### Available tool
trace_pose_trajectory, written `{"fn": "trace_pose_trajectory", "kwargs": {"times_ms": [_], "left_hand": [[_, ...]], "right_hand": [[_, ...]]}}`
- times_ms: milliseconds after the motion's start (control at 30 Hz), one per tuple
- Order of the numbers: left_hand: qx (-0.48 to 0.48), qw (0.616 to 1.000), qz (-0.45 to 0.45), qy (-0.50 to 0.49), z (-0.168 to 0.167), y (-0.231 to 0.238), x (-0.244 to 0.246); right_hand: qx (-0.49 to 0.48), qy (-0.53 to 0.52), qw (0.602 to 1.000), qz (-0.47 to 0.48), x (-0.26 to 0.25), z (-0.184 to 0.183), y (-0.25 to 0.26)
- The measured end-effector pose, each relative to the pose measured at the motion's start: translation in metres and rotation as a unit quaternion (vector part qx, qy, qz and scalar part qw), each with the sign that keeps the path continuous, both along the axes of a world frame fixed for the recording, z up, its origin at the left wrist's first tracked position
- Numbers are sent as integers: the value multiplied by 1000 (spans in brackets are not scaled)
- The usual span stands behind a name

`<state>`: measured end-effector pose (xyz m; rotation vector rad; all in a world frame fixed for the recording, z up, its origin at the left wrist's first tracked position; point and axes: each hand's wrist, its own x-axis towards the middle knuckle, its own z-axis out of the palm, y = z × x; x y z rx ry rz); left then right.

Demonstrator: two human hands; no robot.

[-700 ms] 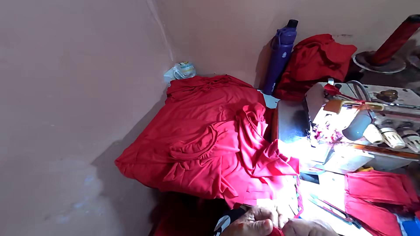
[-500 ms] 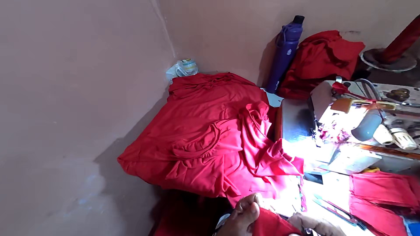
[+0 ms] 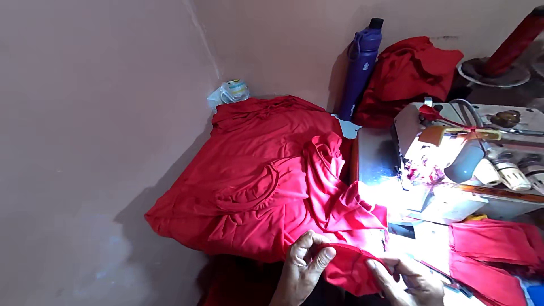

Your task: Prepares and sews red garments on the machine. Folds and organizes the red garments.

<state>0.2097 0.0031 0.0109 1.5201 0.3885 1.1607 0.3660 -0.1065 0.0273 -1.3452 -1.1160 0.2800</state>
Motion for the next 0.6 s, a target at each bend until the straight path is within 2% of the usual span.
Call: {"fn": "trace_pose_trajectory", "kwargs": {"times_ms": [133, 300, 400, 467, 533, 600], "left_hand": [[60, 997, 43, 36, 18, 20, 22], [107, 977, 86, 163, 49, 53, 58], [127, 957, 79, 248, 55, 72, 77], [100, 947, 59, 300, 54, 80, 86], [80, 952, 68, 289, 50, 84, 90], [90, 962, 115, 229, 46, 82, 91]], "right_hand": [[39, 96, 994, -13, -3, 2, 15], [54, 120, 989, -70, 7, 15, 42], [-28, 89, 986, -137, 17, 17, 57], [-73, 40, 984, -160, 25, 11, 65], [-80, 13, 982, -171, 28, 6, 71], [-71, 5, 982, -174, 28, 4, 73]]}}
